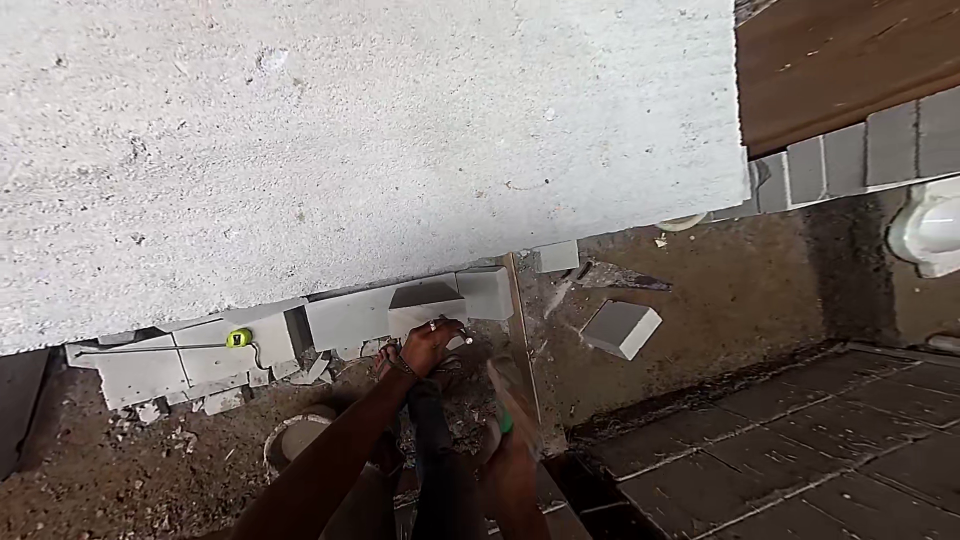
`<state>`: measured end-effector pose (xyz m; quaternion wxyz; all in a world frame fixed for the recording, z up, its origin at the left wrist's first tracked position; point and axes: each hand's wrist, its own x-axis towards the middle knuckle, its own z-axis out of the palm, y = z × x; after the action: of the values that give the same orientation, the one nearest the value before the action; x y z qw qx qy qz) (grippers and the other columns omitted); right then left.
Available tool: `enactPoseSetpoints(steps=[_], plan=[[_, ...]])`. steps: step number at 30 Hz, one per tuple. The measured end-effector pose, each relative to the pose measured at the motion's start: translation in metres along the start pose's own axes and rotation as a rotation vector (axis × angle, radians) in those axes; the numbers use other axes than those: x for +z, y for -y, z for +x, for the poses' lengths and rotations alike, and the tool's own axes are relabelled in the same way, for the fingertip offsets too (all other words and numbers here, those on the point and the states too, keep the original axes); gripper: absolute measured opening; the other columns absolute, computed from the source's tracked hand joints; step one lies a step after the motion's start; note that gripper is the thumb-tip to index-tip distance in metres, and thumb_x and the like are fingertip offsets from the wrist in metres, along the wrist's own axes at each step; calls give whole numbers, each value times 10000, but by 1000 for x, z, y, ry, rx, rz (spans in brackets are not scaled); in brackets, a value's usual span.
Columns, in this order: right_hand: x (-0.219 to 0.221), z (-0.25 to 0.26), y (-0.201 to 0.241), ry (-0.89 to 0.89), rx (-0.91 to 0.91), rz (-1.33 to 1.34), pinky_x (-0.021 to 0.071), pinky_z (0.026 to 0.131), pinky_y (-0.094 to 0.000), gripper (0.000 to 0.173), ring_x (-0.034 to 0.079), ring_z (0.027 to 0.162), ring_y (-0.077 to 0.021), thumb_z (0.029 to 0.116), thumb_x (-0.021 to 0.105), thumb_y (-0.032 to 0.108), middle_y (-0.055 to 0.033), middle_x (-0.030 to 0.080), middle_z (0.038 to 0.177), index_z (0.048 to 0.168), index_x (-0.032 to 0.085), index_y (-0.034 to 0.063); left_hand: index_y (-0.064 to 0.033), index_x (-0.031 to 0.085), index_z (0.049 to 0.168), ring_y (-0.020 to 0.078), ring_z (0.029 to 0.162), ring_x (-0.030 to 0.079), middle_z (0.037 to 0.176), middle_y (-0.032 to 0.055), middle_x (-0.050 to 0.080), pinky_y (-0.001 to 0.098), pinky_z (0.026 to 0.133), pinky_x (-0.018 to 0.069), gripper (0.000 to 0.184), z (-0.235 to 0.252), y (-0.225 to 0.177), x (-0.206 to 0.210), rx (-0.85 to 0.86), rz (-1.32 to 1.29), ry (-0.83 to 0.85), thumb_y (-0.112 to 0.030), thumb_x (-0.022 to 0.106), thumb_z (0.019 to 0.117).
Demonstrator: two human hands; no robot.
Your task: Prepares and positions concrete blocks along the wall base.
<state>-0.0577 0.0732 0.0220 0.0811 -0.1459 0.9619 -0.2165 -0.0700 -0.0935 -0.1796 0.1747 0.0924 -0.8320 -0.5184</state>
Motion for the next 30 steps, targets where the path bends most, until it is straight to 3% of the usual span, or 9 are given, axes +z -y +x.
enactPoseSetpoints(steps=[3, 6, 10, 14, 18, 21, 23, 26, 30], plan=[[6, 18, 5, 321, 124, -173, 534, 462, -449, 511, 646, 491, -272, 1062, 435, 472, -81, 593, 561, 1005, 645, 10, -21, 772, 1066, 210, 1010, 755, 1073, 122, 776, 332, 927, 593, 204, 3, -3, 0, 9, 12, 3, -52, 584, 995], [-32, 13, 31, -40, -32, 23, 478, 414, -267, 507, 546, 426, -93, 1070, 426, 437, -23, 541, 541, 950, 624, -14, -12, 774, 1063, 208, 999, 755, 1061, 129, 776, 325, 928, 589, 190, 9, -2, 0, 10, -5, -21, -85, 610, 1001], [-40, 12, 33, -270, -92, 445, 482, 528, -135, 432, 534, 563, 45, 1095, 350, 529, 85, 524, 689, 1011, 583, 176, -13, 770, 1078, 213, 1022, 751, 1072, 133, 773, 319, 945, 583, 189, 4, 3, 2, -15, -20, -4, -100, 617, 1008], [14, 19, -4, 336, 189, -92, 564, 550, -473, 504, 673, 564, -290, 1090, 420, 441, -113, 627, 628, 1071, 623, -20, -21, 768, 1081, 199, 1034, 746, 1089, 123, 770, 313, 949, 584, 191, 2, 5, -1, -34, -22, 5, -96, 607, 1011], [-22, 18, 21, -25, 4, -12, 468, 411, -275, 510, 536, 421, -90, 1066, 423, 436, -12, 518, 527, 925, 618, -14, -13, 765, 1076, 206, 1023, 748, 1086, 133, 768, 311, 937, 583, 191, 8, 4, -4, -24, -21, 6, -102, 608, 1013], [-47, 17, 38, -284, -96, 296, 486, 489, -177, 480, 529, 516, 4, 1106, 326, 506, 38, 514, 654, 1018, 564, 99, -9, 765, 1083, 212, 1032, 746, 1090, 137, 768, 315, 950, 579, 194, 6, 4, -2, -32, -33, 0, -99, 606, 1014], [-16, 13, 17, -253, -95, 262, 500, 519, -192, 454, 550, 537, -30, 1106, 358, 469, 29, 540, 670, 1004, 593, 94, -17, 765, 1086, 203, 1032, 746, 1091, 127, 769, 309, 948, 580, 195, 4, 7, -2, -37, -30, -1, -107, 605, 1019], [16, 19, -3, 303, 163, -144, 568, 545, -488, 491, 681, 562, -307, 1084, 447, 428, -124, 634, 628, 1078, 625, -30, -25, 765, 1086, 199, 1038, 745, 1098, 121, 768, 312, 952, 581, 200, 1, 3, -2, -50, -26, 24, -104, 593, 1022], [-23, 16, 25, -26, 32, -56, 472, 409, -308, 487, 542, 417, -122, 1056, 450, 415, -30, 524, 527, 947, 624, -26, 0, 734, 1175, 239, 1092, 730, 1177, 153, 744, 347, 983, 568, 235, 6, 0, -9, -105, -43, 46, -123, 627, 1005]])
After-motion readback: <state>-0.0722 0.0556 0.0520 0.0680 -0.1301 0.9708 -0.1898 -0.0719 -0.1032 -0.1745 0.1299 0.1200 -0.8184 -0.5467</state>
